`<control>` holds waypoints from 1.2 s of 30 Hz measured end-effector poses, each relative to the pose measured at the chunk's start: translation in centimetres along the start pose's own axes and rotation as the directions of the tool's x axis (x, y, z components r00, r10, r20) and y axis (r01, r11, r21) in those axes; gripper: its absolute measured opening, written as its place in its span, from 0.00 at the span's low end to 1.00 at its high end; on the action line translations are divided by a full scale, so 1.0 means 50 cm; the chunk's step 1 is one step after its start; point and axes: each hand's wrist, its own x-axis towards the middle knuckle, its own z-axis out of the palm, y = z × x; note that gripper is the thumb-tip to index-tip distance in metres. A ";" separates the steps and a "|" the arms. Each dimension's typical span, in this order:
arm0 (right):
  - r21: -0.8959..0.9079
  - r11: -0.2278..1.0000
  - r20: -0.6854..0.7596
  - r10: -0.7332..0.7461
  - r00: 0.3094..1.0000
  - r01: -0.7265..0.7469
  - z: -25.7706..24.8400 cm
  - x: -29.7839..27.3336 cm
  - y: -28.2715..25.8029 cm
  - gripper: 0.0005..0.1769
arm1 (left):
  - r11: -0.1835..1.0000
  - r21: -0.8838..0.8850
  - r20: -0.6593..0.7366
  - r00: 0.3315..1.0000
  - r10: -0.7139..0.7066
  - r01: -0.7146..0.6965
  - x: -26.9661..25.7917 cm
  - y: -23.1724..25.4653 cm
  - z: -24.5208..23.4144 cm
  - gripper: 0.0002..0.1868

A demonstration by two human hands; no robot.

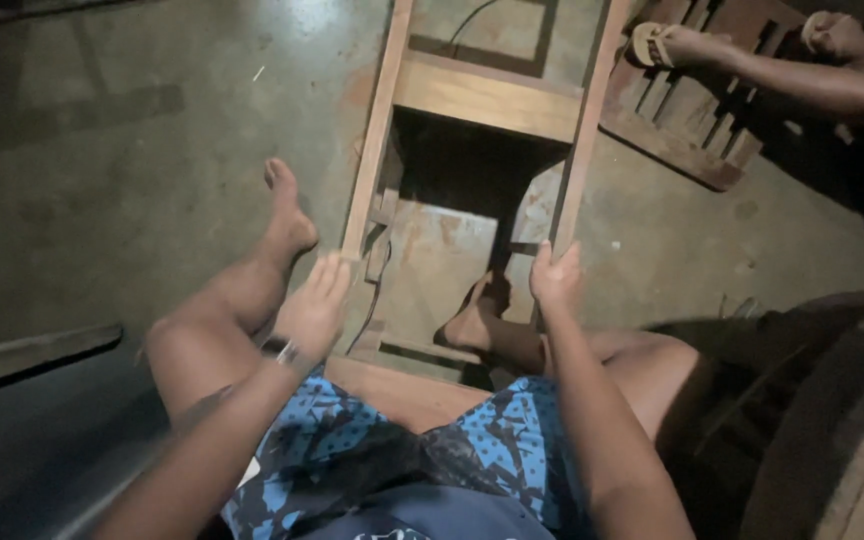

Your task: The person sands the surfaces and edges of a wooden chair frame using a piece of sandpaper.

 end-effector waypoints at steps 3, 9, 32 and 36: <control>-0.055 0.998 0.086 0.027 0.996 -0.022 -0.028 -0.034 -0.015 0.39 | 0.937 0.270 -0.062 0.967 0.247 -0.222 -0.054 -0.014 0.000 0.24; -0.033 0.999 -0.021 0.029 0.999 -0.029 -0.021 -0.044 -0.027 0.38 | 0.953 -0.108 0.455 0.866 -0.207 0.284 0.162 -0.073 -0.040 0.32; -0.142 0.986 0.007 0.089 0.996 -0.087 0.002 -0.002 -0.009 0.38 | 0.967 0.015 0.206 0.946 -0.252 0.254 0.529 0.067 -0.179 0.28; -0.041 0.998 -0.020 0.038 0.999 -0.039 0.018 0.033 -0.003 0.38 | 0.749 -0.397 0.363 0.840 -0.403 0.530 0.340 0.048 -0.147 0.34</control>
